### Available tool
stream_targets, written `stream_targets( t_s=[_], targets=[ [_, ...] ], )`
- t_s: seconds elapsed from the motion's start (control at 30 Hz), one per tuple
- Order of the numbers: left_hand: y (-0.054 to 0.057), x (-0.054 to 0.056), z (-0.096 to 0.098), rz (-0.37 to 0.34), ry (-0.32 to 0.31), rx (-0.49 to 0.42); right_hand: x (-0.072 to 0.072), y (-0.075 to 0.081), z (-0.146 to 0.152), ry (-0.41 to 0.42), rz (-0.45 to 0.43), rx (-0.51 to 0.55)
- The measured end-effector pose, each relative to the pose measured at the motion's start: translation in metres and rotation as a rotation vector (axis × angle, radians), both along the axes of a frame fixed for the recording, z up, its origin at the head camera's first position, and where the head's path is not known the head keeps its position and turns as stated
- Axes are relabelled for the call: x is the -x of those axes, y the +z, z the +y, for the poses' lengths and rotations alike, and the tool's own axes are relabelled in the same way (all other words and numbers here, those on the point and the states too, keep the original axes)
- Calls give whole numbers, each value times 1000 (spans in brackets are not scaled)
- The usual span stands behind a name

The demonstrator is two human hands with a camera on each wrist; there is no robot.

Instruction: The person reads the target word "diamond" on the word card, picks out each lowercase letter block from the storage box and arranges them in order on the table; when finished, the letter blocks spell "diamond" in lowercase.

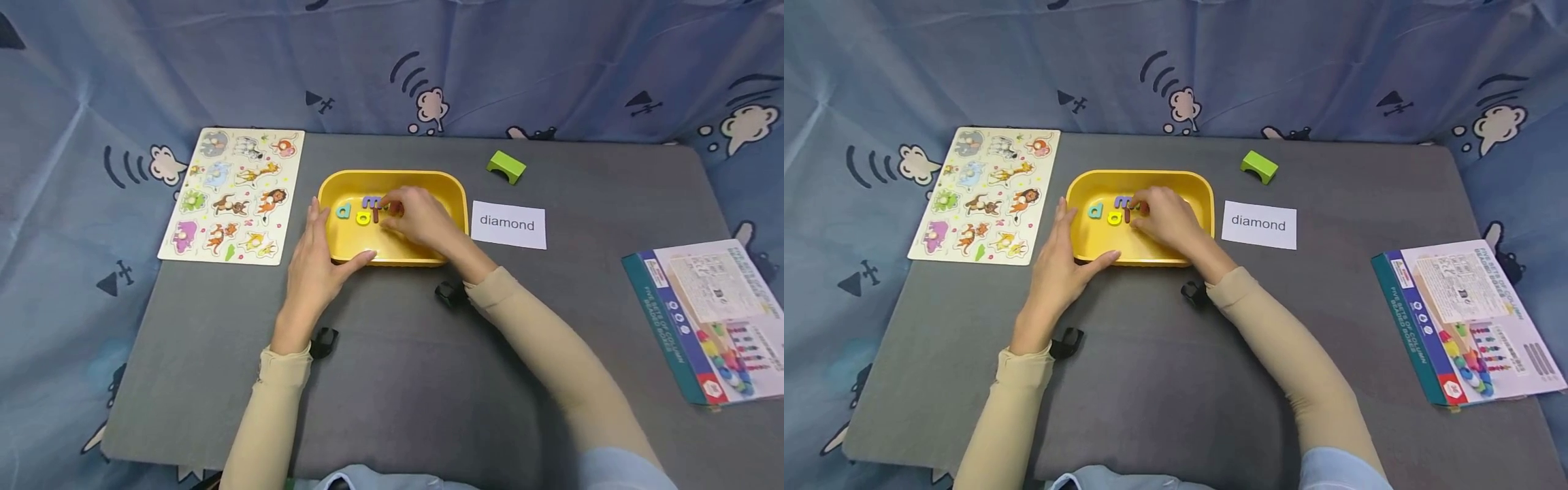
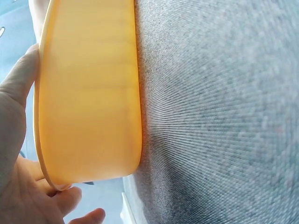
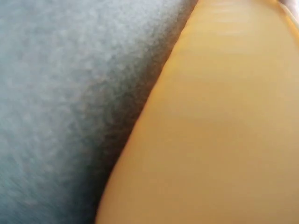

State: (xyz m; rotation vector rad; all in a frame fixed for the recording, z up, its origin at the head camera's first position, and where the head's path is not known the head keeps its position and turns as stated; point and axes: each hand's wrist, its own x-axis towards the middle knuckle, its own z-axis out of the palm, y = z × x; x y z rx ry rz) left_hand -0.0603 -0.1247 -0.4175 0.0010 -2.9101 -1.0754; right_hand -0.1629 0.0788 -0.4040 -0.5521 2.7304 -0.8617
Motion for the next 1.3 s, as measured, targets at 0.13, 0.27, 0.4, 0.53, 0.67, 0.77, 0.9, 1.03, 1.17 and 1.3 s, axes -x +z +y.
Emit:
stream_targets(
  t_s=[0.13, 0.27, 0.4, 0.53, 0.67, 0.77, 0.9, 1.03, 1.17, 1.3],
  targets=[
    [0, 0, -1, 2, 5, -6, 5, -4, -8, 37, -6, -41],
    [1, 0, -1, -2, 4, -14, 8, -5, -13, 50, -1, -68],
    [0, 1, 0, -1, 3, -15, 11, -6, -15, 49, 10, -83],
    [0, 1, 0, 2, 1, -17, 12, -6, -14, 64, 22, -85],
    [0, 0, 0, 7, 2, -19, 9, -4, -11, 101, 8, -41],
    [0, -1, 0, 12, 3, -18, 4, 1, -7, 121, -16, 5],
    [0, -1, 0, 11, 3, -16, -7, 10, 4, 111, -36, 34],
    [1, -1, 1, 9, 5, -17, -23, 24, 22, 82, -31, 82],
    [1, -1, 1, 12, 4, -22, -41, 33, 51, 53, 32, 164],
    [0, -1, 1, 19, 0, -30, -56, 37, 85, -22, 111, 195]
  ],
)
